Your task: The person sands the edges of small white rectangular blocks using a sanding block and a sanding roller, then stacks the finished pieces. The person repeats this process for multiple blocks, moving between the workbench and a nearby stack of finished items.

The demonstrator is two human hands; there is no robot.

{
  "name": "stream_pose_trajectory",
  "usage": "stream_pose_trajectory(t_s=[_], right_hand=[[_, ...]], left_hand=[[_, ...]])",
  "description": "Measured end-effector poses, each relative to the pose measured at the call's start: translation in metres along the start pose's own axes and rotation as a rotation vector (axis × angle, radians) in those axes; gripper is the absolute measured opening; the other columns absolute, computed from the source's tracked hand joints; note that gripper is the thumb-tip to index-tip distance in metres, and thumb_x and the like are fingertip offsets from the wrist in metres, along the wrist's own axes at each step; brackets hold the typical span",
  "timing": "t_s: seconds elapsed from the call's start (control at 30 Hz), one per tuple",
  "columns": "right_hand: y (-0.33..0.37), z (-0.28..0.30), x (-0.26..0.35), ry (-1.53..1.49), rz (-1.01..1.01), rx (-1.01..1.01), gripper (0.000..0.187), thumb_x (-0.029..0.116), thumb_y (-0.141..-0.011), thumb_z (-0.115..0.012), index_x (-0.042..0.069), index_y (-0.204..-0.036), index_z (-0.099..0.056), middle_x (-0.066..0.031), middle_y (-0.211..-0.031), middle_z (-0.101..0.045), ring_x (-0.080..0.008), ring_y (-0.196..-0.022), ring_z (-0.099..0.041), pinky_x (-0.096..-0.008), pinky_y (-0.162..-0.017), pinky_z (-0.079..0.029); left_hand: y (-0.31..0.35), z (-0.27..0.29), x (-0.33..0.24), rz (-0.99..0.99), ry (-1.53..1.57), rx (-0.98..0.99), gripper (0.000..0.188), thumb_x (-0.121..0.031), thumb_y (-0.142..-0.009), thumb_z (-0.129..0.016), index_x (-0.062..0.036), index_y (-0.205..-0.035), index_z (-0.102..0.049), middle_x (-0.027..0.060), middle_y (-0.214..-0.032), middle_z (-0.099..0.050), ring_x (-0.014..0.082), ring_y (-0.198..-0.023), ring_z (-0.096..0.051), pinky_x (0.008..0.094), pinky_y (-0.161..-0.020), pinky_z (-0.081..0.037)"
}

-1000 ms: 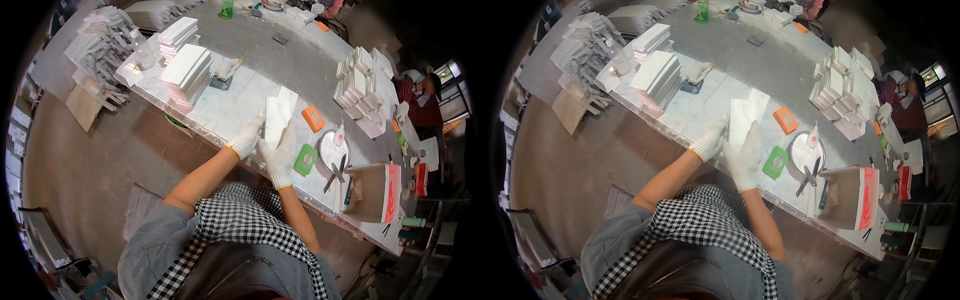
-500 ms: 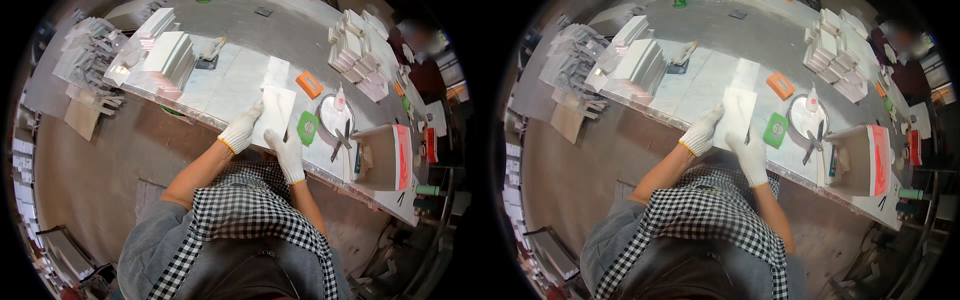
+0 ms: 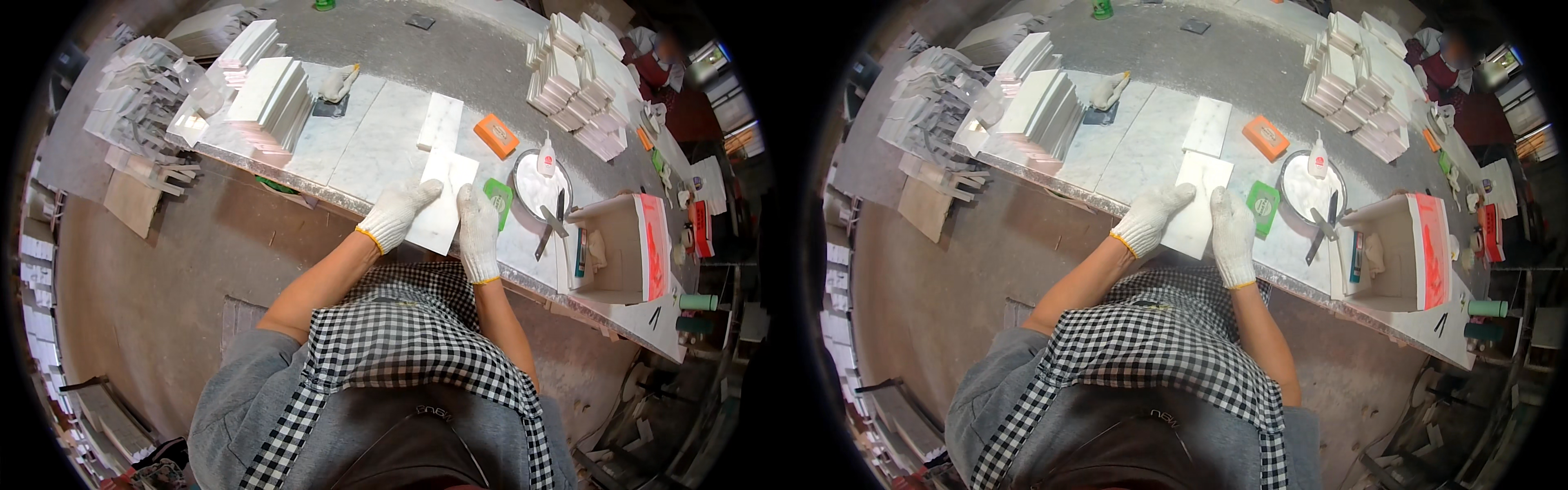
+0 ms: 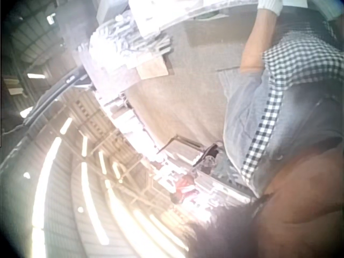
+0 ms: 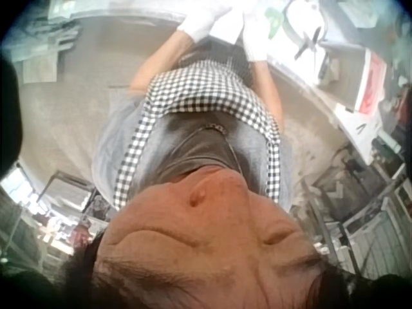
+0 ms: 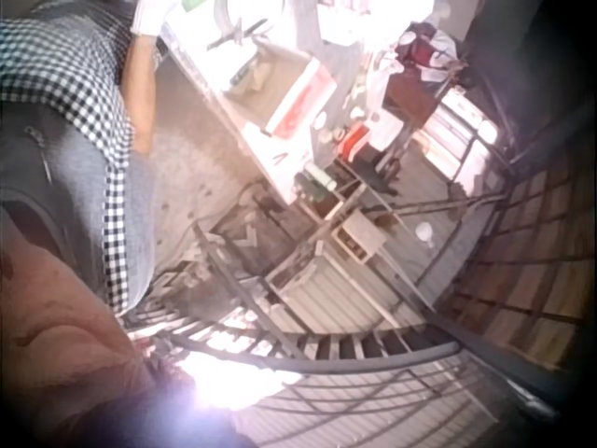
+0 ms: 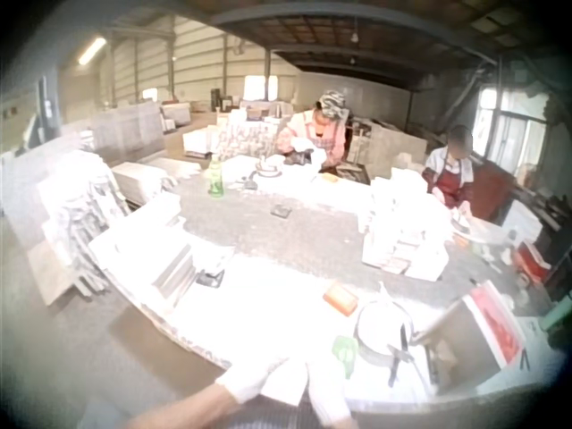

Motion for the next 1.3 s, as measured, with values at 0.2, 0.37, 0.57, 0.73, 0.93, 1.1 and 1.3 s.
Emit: stream_pose_trajectory(t_s=[0.2, 0.37, 0.57, 0.73, 0.93, 1.1, 1.3], right_hand=[[-0.001, 0.001, 0.000, -0.024, -0.037, 0.011, 0.043, 0.035, -0.104, -0.050, -0.005, -0.093, -0.061, -0.0095, -0.079, -0.058, -0.0175, -0.074, -0.050, -0.0344, -0.070, -0.044], [0.009, -0.013, 0.019, -0.147, -0.125, 0.141, 0.033, 0.027, -0.104, -0.052, -0.003, -0.106, -0.066, -0.0033, -0.082, -0.061, -0.0108, -0.070, -0.051, -0.0280, -0.065, -0.045], [0.017, -0.015, 0.041, -0.242, -0.050, 0.151, 0.034, 0.023, -0.102, -0.055, -0.003, -0.122, -0.063, 0.0002, -0.084, -0.061, -0.0047, -0.067, -0.048, -0.0208, -0.059, -0.040], [0.017, 0.001, 0.044, -0.138, -0.029, 0.055, 0.030, 0.020, -0.102, -0.054, -0.002, -0.119, -0.065, -0.0002, -0.083, -0.062, -0.0056, -0.069, -0.049, -0.0229, -0.064, -0.042], [0.020, 0.003, 0.039, -0.137, -0.023, 0.025, 0.030, 0.020, -0.101, -0.055, -0.001, -0.120, -0.065, -0.0027, -0.088, -0.063, -0.0071, -0.072, -0.051, -0.0236, -0.066, -0.044], [0.020, 0.003, 0.037, -0.100, 0.010, 0.024, 0.030, 0.020, -0.101, -0.055, -0.002, -0.120, -0.065, -0.0053, -0.094, -0.066, -0.0102, -0.081, -0.057, -0.0263, -0.075, -0.047], [0.016, -0.003, 0.022, -0.002, -0.005, 0.053, 0.039, 0.023, -0.099, -0.058, -0.002, -0.129, -0.060, -0.0137, -0.120, -0.063, -0.0179, -0.107, -0.060, -0.0326, -0.095, -0.047]], left_hand=[[-0.006, 0.002, 0.008, -0.046, 0.026, 0.045, 0.045, -0.022, -0.094, -0.068, 0.0085, -0.125, -0.057, 0.0168, -0.112, -0.068, 0.0263, -0.092, -0.068, 0.0396, -0.077, -0.058], [-0.011, 0.001, 0.024, 0.137, 0.271, 0.123, 0.035, -0.036, -0.102, -0.054, -0.0043, -0.116, -0.061, 0.0070, -0.090, -0.066, 0.0188, -0.064, -0.062, 0.0333, -0.055, -0.054], [0.009, -0.024, 0.017, 0.195, 0.587, 0.682, 0.057, -0.052, -0.104, -0.030, -0.0038, -0.104, -0.060, 0.0012, -0.054, -0.042, 0.0149, -0.042, -0.039, 0.0296, -0.041, -0.030], [0.021, -0.030, 0.001, 0.207, 0.648, 0.833, 0.074, -0.059, -0.101, -0.029, 0.0086, -0.097, -0.059, 0.0010, -0.050, -0.038, 0.0170, -0.041, -0.037, 0.0316, -0.042, -0.032], [0.029, -0.042, -0.007, 0.177, 0.666, 0.916, 0.082, -0.062, -0.102, -0.026, 0.0109, -0.096, -0.062, -0.0001, -0.048, -0.035, 0.0162, -0.037, -0.035, 0.0318, -0.037, -0.031], [0.020, -0.037, 0.000, 0.125, 0.614, 0.893, 0.078, -0.063, -0.101, -0.028, 0.0071, -0.100, -0.062, 0.0007, -0.048, -0.035, 0.0162, -0.036, -0.034, 0.0307, -0.037, -0.031], [-0.010, 0.007, 0.007, 0.038, 0.442, -0.052, 0.049, -0.050, -0.102, -0.051, -0.0015, -0.107, -0.061, 0.0056, -0.077, -0.060, 0.0179, -0.063, -0.060, 0.0305, -0.055, -0.053]])
Point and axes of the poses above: each hand's wrist, its own y-axis away from the middle knuckle, its own z-axis out of the back of the hand, x = y × z, the point moved 7 cm from there along -y, towards the middle knuckle
